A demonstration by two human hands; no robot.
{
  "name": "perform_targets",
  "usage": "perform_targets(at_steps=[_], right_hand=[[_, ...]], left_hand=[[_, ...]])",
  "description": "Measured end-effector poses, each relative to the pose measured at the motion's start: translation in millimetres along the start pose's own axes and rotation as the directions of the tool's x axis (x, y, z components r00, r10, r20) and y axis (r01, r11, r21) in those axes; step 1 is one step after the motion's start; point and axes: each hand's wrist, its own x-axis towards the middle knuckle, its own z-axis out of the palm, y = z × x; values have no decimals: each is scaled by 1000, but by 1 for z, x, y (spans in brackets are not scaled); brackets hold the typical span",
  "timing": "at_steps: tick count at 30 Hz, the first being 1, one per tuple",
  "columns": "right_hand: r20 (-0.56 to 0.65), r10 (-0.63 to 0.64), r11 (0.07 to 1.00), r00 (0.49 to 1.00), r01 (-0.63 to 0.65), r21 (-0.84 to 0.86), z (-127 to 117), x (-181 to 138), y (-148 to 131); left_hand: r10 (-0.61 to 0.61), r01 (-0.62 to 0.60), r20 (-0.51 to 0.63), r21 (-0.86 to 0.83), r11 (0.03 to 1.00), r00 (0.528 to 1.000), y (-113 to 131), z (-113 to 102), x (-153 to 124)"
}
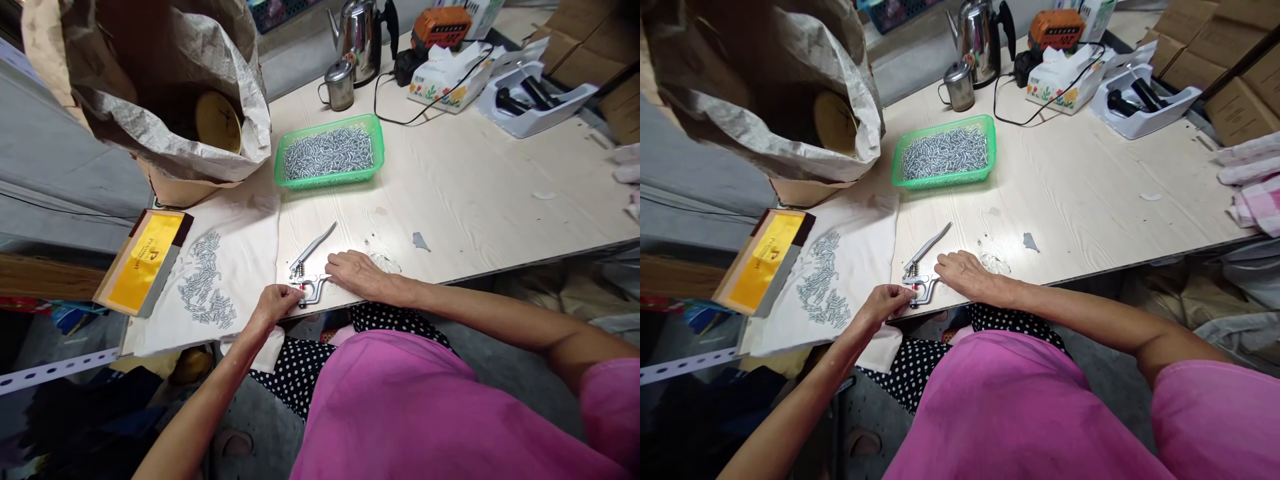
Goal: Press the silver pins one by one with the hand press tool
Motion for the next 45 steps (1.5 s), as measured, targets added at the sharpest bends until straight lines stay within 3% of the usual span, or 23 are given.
perform_targets(at_steps=[4,7,13,17,19,21,24,27,30,34,40,45], right_hand=[[-55,-22,1000,998,23,12,-15,5,21],[-12,-43,998,999,43,-37,-22,14,37],[28,-78,993,997,80,-84,-28,27,37],[50,-58,988,997,64,-142,-29,25,30],[52,-67,984,996,74,-160,-28,23,28],[43,-79,983,996,85,-165,-27,21,26],[38,-75,984,996,80,-160,-26,18,24],[67,-63,987,996,72,-142,-32,15,23],[80,-16,991,997,27,-135,-40,9,24],[83,32,990,996,-20,-140,-43,1,25],[51,-5,989,999,13,-145,-17,4,23],[-50,-2,991,999,-5,-132,-6,6,27]], left_hand=[[-20,19,-13,-30,999,1000,-1,2,-2],[-32,30,-35,-51,998,999,-2,3,-3],[-20,17,-33,-75,997,999,-4,5,-1],[41,-32,-91,104,994,995,-5,5,-7],[215,-140,-221,313,939,951,-4,8,-11],[447,-258,-277,522,813,851,0,15,-14],[680,-423,-133,693,584,721,12,28,-5],[746,-535,54,731,423,664,26,35,15],[722,-577,172,732,362,671,37,33,31],[697,-579,221,745,332,683,44,31,34],[692,-532,171,771,349,701,47,39,29],[708,-502,117,785,364,696,45,40,33]])
